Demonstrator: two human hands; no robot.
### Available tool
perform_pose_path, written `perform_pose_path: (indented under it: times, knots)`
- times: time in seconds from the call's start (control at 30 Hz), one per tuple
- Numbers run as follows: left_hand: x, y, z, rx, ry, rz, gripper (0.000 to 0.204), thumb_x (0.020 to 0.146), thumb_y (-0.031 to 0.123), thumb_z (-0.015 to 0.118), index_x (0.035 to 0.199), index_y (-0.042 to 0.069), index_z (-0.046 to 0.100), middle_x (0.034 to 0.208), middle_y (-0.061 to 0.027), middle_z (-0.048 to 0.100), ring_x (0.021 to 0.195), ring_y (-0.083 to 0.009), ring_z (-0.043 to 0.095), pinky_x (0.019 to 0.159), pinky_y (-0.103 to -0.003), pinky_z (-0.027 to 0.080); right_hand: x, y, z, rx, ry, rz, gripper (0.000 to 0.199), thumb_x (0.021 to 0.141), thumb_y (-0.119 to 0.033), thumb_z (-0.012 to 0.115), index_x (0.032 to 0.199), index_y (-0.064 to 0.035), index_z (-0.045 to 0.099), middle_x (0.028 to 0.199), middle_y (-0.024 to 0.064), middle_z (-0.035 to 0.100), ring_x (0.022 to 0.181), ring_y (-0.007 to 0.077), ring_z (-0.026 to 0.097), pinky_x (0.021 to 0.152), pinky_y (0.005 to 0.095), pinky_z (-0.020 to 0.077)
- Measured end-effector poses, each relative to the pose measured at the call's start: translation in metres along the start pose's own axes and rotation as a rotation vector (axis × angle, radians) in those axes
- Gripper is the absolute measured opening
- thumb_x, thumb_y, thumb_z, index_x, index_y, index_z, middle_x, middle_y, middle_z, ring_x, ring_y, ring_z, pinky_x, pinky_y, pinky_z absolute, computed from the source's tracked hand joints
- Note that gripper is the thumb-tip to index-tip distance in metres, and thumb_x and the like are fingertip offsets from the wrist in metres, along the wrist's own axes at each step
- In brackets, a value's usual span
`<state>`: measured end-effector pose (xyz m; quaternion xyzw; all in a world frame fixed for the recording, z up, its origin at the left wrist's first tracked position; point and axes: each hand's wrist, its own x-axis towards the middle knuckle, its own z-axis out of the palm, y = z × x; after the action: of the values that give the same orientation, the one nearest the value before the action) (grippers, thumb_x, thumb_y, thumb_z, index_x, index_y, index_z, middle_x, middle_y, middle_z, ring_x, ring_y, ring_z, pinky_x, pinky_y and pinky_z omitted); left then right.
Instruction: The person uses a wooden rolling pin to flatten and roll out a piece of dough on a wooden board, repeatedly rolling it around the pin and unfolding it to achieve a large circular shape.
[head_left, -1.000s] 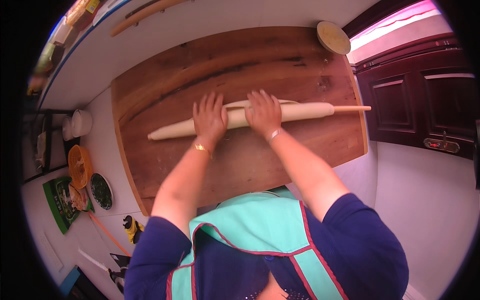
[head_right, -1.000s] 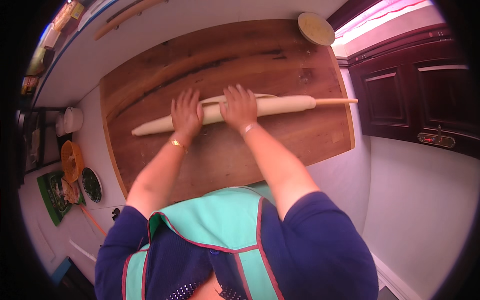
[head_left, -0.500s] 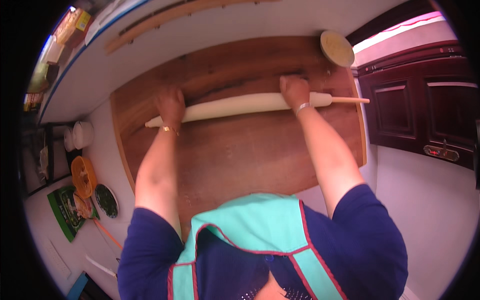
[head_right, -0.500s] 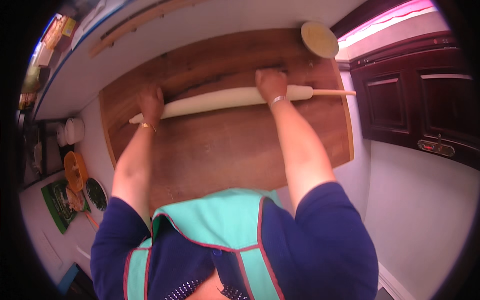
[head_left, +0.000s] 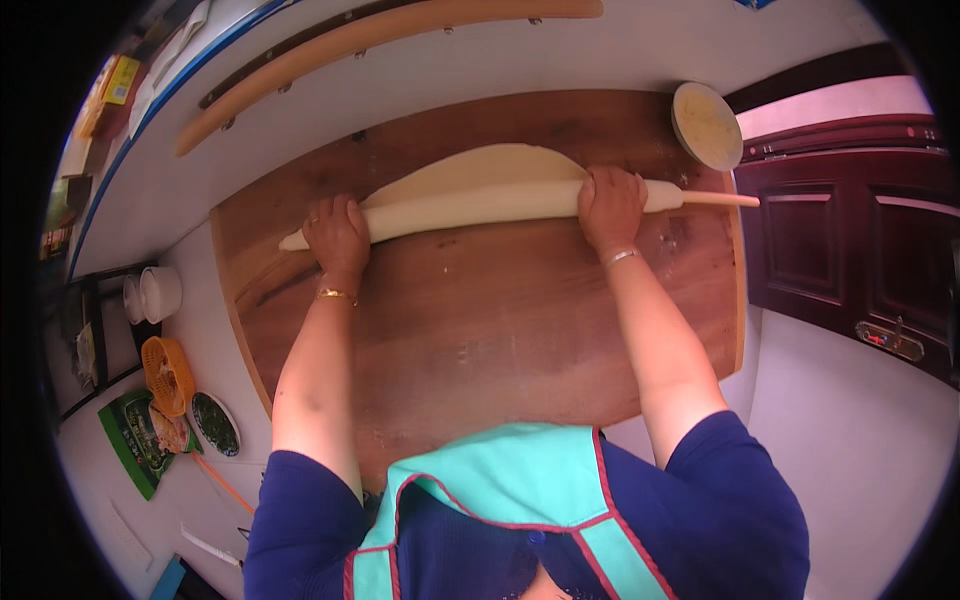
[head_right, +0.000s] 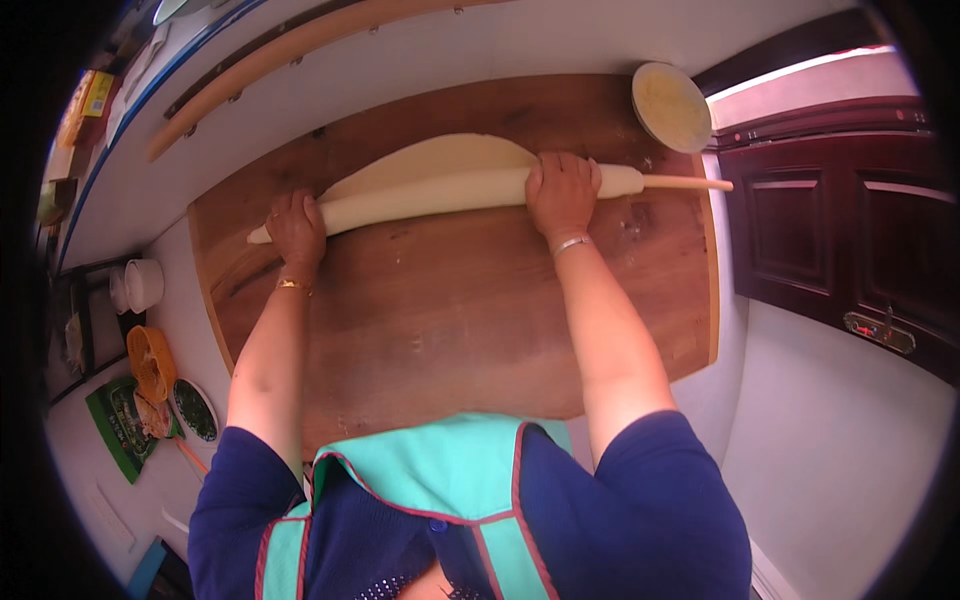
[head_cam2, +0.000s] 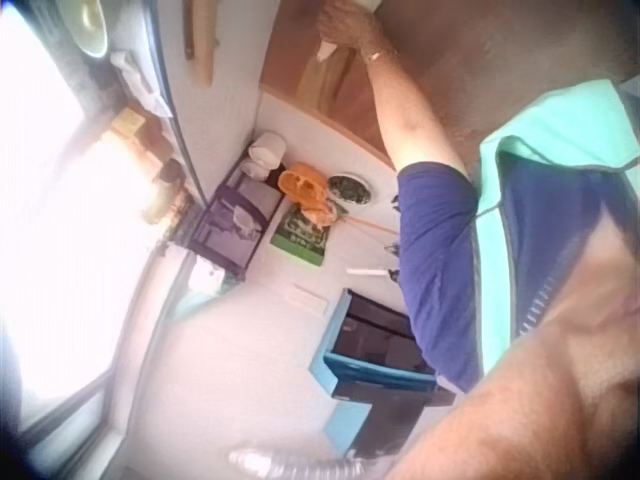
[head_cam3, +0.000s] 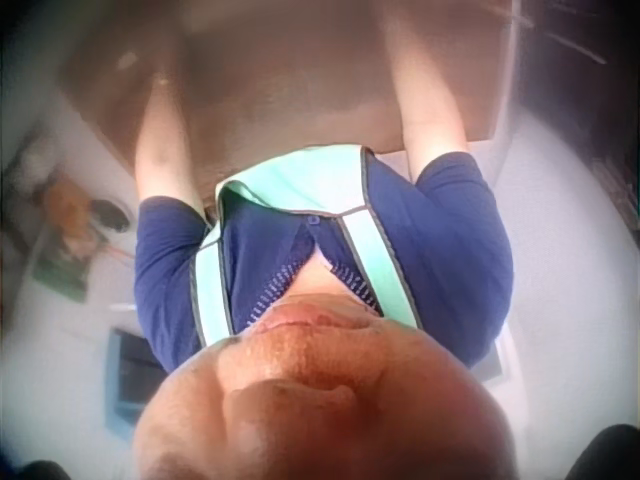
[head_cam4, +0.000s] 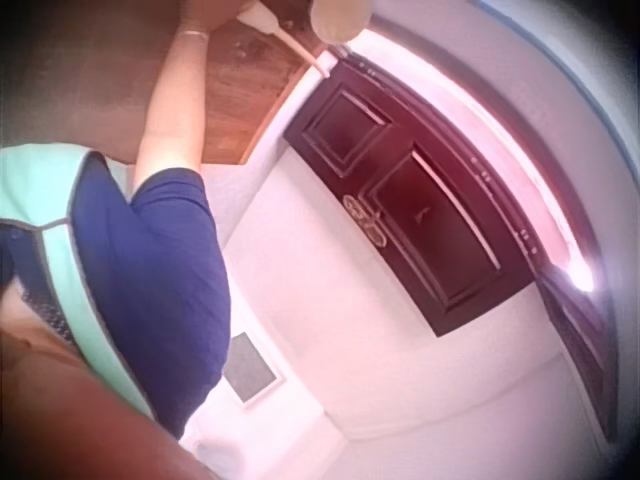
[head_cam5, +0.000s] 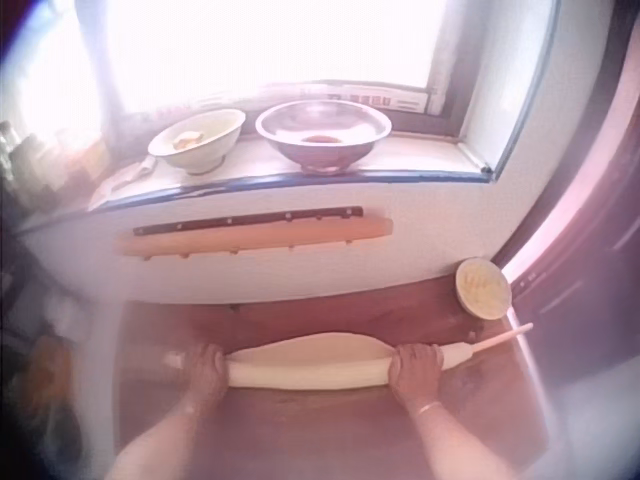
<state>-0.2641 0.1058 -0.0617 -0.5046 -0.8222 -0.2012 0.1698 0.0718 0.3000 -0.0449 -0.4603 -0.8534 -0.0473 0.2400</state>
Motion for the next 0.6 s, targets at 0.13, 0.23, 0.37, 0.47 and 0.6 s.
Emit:
perform_pose_path:
  times: [0.13, 0.23, 0.37, 0.47, 0.6]
  knots:
    - [0.005, -0.007, 0.004, -0.01, -0.169, -0.046, 0.023, 0.091, 0.026, 0.049, 0.088, 0.011, 0.065, 0.077, -0.0159, 0.065, 0.073, -0.0372, 0.062, 0.068, -0.052, 0.049, 0.004, 0.013, 0.009, -0.032, -0.246, 0.079, 0.029, 0.088, -0.034, 0.052, 0.089, -0.009, 0.068, 0.097, 0.0132, 0.066, 0.096, 0.0292, 0.06, 0.088, 0.0476, 0.042]
    - [-0.016, -0.003, -0.007, 0.204, -0.246, 0.103, 0.031, 0.092, 0.03, 0.044, 0.091, 0.008, 0.067, 0.08, -0.0196, 0.068, 0.073, -0.0393, 0.065, 0.069, -0.053, 0.051, 0.005, 0.022, 0.008, -0.107, -0.592, 0.116, 0.047, 0.093, -0.045, 0.041, 0.104, -0.007, 0.066, 0.111, 0.0177, 0.065, 0.106, 0.032, 0.059, 0.093, 0.0513, 0.0398]
    - [-0.096, 0.008, -0.054, -0.158, -0.405, -0.084, 0.031, 0.09, 0.027, 0.044, 0.094, 0.004, 0.064, 0.092, -0.0224, 0.068, 0.088, -0.0411, 0.064, 0.079, -0.053, 0.05, -0.077, 0.023, -0.029, -0.109, -0.555, 0.16, 0.047, 0.095, -0.043, 0.039, 0.106, -0.0062, 0.067, 0.105, 0.0192, 0.067, 0.102, 0.0339, 0.061, 0.095, 0.0507, 0.0377]
    - [-0.178, 0.013, -0.104, -0.156, -0.488, -0.105, 0.03, 0.089, 0.028, 0.044, 0.093, 0.004, 0.062, 0.087, -0.0211, 0.067, 0.084, -0.0396, 0.064, 0.077, -0.052, 0.05, -0.201, 0.009, -0.085, -0.072, -0.304, 0.111, 0.043, 0.093, -0.044, 0.044, 0.092, -0.007, 0.065, 0.093, 0.0162, 0.067, 0.093, 0.0317, 0.061, 0.086, 0.0491, 0.0396]
    - [-0.259, 0.015, -0.159, -0.037, -0.512, -0.062, 0.021, 0.083, 0.024, 0.052, 0.085, 0.006, 0.062, 0.08, -0.0182, 0.067, 0.076, -0.0368, 0.065, 0.071, -0.052, 0.051, -0.319, -0.017, -0.155, -0.026, -0.395, 0.108, 0.033, 0.085, -0.04, 0.054, 0.082, -0.01, 0.065, 0.085, 0.0098, 0.066, 0.085, 0.0289, 0.06, 0.076, 0.0471, 0.0386]
